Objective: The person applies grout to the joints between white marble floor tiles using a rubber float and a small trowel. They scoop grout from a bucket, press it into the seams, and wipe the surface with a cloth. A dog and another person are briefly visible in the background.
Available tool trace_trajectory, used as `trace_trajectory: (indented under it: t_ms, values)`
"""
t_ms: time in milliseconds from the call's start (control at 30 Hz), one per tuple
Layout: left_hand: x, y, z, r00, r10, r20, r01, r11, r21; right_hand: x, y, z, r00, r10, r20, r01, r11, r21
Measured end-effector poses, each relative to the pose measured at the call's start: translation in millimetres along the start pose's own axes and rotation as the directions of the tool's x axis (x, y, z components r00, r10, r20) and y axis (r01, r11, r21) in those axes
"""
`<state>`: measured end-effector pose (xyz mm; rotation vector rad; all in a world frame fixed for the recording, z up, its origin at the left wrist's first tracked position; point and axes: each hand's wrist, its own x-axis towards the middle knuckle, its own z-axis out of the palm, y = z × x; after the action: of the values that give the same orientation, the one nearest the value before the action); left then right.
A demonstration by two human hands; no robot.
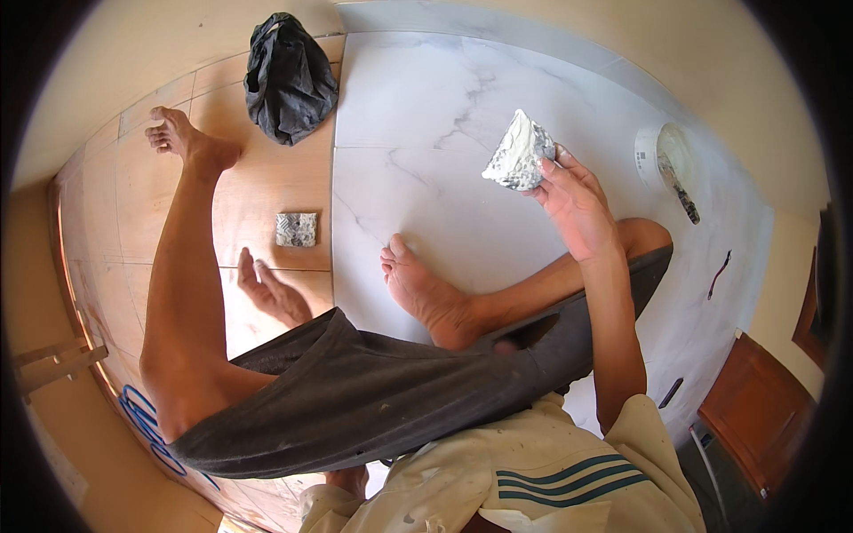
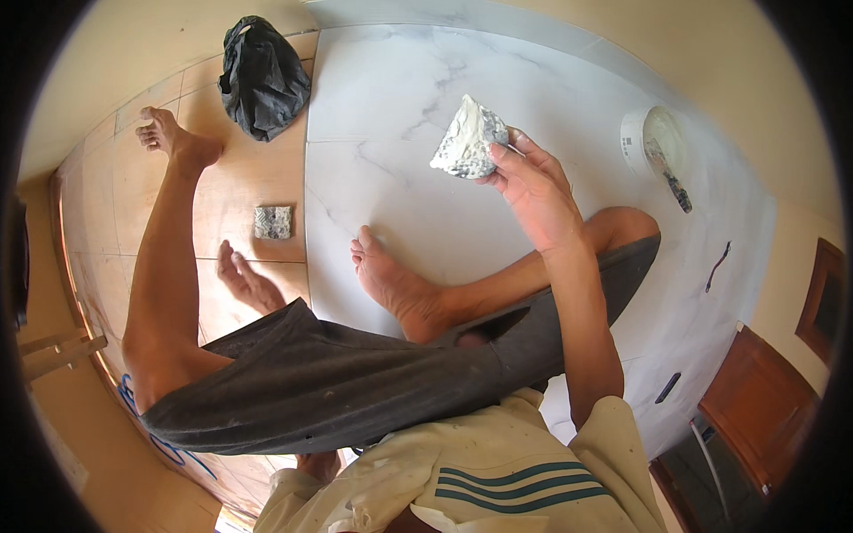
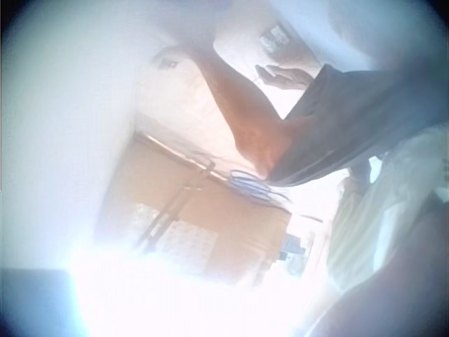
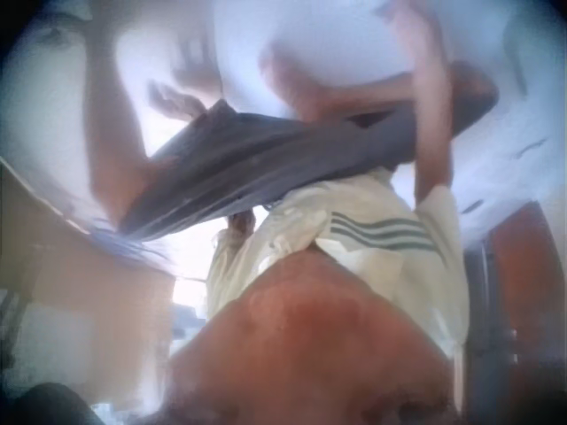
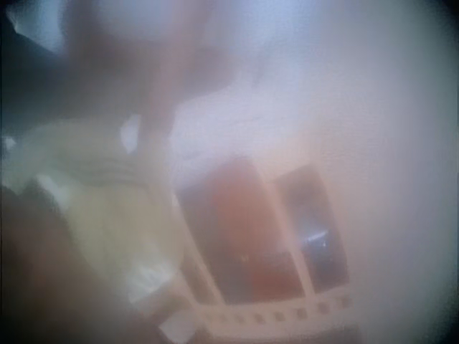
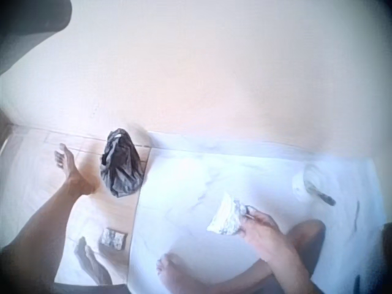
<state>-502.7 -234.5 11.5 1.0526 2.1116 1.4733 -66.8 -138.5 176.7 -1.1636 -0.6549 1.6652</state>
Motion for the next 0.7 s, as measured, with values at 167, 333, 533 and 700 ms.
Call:
trace_trajectory:
  t_ms: [167,333,533,700]
  values:
    - [21.4,104.5,-51.6,0.995,-0.023,0.1,0.04,0.985,-0.168,-47.7,-17.6,39.5,0.997,-0.069,-0.043,0.076,0.981,0.18]
    - [-31.6,237.0,-26.7,0.988,0.01,0.155,0.034,0.959,-0.283,-79.0,-5.3,103.9,0.988,-0.028,0.154,-0.05,0.878,0.476]
    - [-151.8,341.3,38.7,0.842,0.027,0.539,0.253,0.863,-0.437,-113.7,-22.1,92.4,0.991,-0.076,0.11,0.012,0.868,0.496]
    - [-165.0,330.7,71.9,0.817,0.063,0.573,0.284,0.821,-0.494,-121.0,-31.3,30.6,0.995,-0.036,0.093,0.016,0.978,0.208]
